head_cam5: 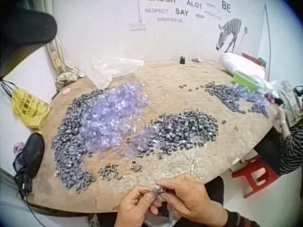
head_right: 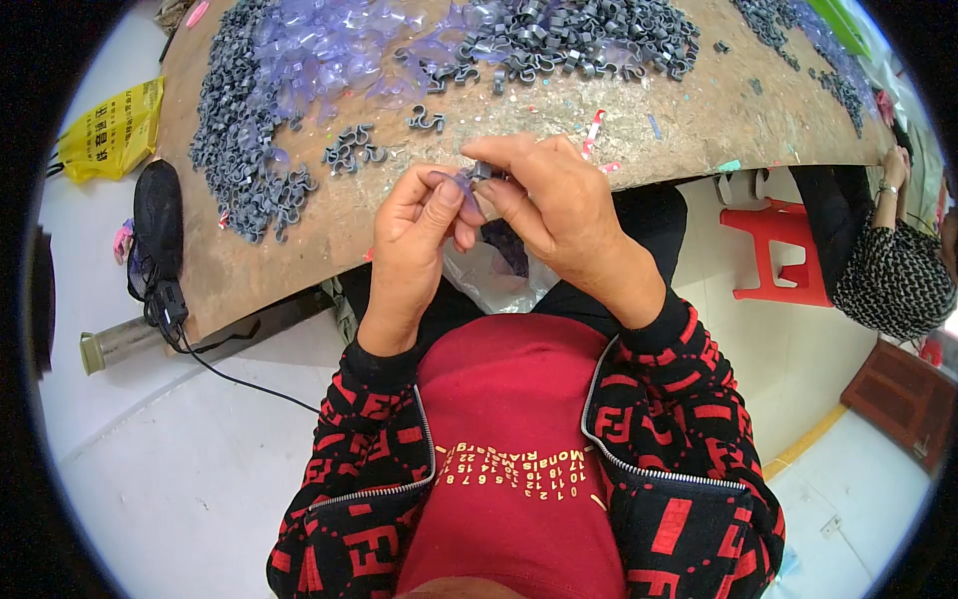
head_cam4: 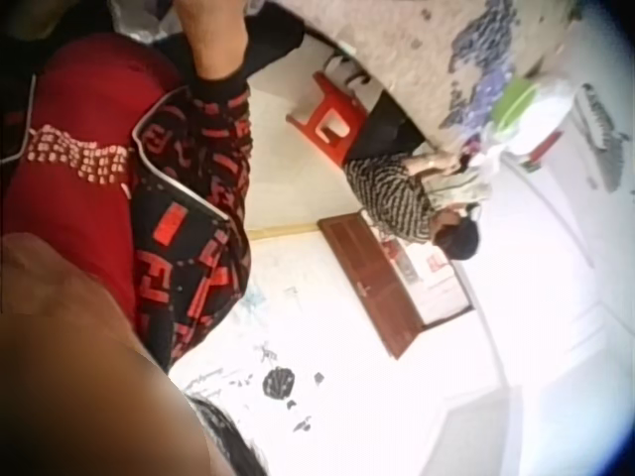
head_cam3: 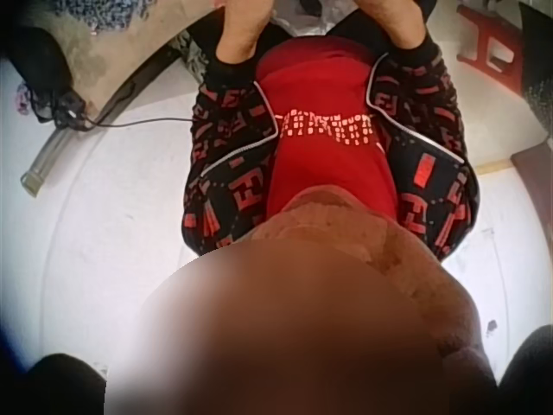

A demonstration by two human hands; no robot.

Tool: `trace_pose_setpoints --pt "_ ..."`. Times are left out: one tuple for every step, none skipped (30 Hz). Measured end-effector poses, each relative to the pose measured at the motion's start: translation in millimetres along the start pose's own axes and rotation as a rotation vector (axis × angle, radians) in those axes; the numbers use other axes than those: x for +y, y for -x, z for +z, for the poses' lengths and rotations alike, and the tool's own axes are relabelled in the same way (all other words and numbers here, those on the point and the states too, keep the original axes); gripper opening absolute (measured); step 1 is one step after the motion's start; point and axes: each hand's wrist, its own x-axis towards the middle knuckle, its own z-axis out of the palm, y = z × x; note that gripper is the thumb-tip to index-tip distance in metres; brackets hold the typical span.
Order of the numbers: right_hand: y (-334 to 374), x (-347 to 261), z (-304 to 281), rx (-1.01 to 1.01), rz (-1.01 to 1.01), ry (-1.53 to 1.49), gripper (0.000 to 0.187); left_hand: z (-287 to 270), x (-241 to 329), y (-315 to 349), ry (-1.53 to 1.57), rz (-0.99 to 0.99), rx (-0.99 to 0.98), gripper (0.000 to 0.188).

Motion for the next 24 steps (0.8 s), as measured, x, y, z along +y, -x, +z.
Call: trace_pose_setpoints --pt "-0.3 1.1 -0.5 -0.009 -0.042 -0.002 0.027 0.0 0.2 0.1 0.0 0.0 0.0 0.018" --pt "-0.2 2.1 -2.1 -0.009 -0.041 -0.001 0.027 -0.2 0.5 0.2 0.065 -0.023 -0.014 0.018" --pt "-0.1 3.2 -4.3 -0.057 -0.002 -0.033 0.027 -0.1 0.9 0.2 0.13 -0.046 -0.028 0.017" --pt "-0.1 3.3 -5.9 -0.105 0.038 -0.065 0.027 0.0 0.8 0.3 0.13 -0.046 -0.028 0.017" --pt "-0.8 1.8 -6.5 -0.104 0.038 -0.065 0.027 0.1 0.6 0.5 0.15 -0.05 -0.044 0.017" --pt "-1.3 -0.1 -6.2 -0.116 0.111 -0.186 0.025 -0.2 0.0 0.8 0.17 -0.055 -0.059 0.016" --pt "-1.3 -1.8 -5.2 -0.128 0.185 -0.308 0.024 -0.6 0.1 1.3 0.169 -0.055 -0.059 0.016" --pt "-0.6 -3.1 -3.8 -0.129 0.184 -0.31 0.024 -1.2 1.0 2.1 0.076 -0.021 -0.05 0.016" --pt "0.2 -4.8 -3.3 -0.108 0.235 -0.362 0.023 -0.8 2.3 2.4 -0.016 0.013 -0.043 0.016" --pt "0.4 -5.8 -2.8 -0.088 0.285 -0.416 0.023 -0.1 4.0 3.1 -0.016 0.012 -0.044 0.016" --pt "0.9 -5.6 -1.6 -0.088 0.286 -0.416 0.023 0.7 6.2 4.3 -0.085 0.04 -0.033 0.016" --pt "1.9 -4.7 0.0 -0.086 0.272 -0.389 0.022 1.5 8.1 5.0 -0.155 0.068 -0.022 0.016" --pt "2.6 -3.8 1.0 -0.084 0.259 -0.363 0.022 1.8 9.5 5.6 -0.154 0.068 -0.022 0.016" --pt "2.5 -2.3 1.2 -0.084 0.259 -0.362 0.022 1.9 10.7 6.0 -0.18 0.078 -0.02 0.016" --pt "2.4 0.8 1.3 -0.078 0.163 -0.276 0.022 1.5 11.4 5.9 -0.206 0.085 -0.021 0.016" --pt "1.9 3.8 0.8 -0.072 0.068 -0.189 0.022 0.6 12.7 5.4 -0.205 0.084 -0.024 0.016" --pt "0.0 6.1 -2.0 -0.071 0.07 -0.186 0.022 -0.7 14.4 4.7 -0.253 0.069 -0.05 0.016" --pt "-3.7 7.6 -6.0 -0.096 -0.083 -0.078 0.026 -2.6 17.0 5.2 -0.304 0.055 -0.069 0.016" --pt "-6.8 9.7 -9.6 -0.121 -0.236 0.032 0.03 -4.5 19.1 4.8 -0.304 0.053 -0.066 0.016" --pt "-9.0 13.3 -12.2 -0.122 -0.235 0.03 0.03 -6.6 20.9 2.9 -0.299 0.012 -0.099 0.017" --pt "-10.7 16.5 -14.3 -0.191 -0.32 0.051 0.031 -9.3 23.3 1.4 -0.293 -0.029 -0.132 0.018" --pt "-12.5 18.5 -16.2 -0.26 -0.403 0.072 0.032 -12.7 26.4 -1.2 -0.292 -0.031 -0.13 0.018" --pt "-15.3 18.5 -18.9 -0.261 -0.402 0.071 0.032 -16.6 29.7 -4.8 -0.202 -0.139 -0.219 0.018" --pt "-19.5 18.0 -22.1 -0.255 -0.533 0.123 0.031 -20.2 31.5 -7.9 -0.109 -0.244 -0.306 0.019"
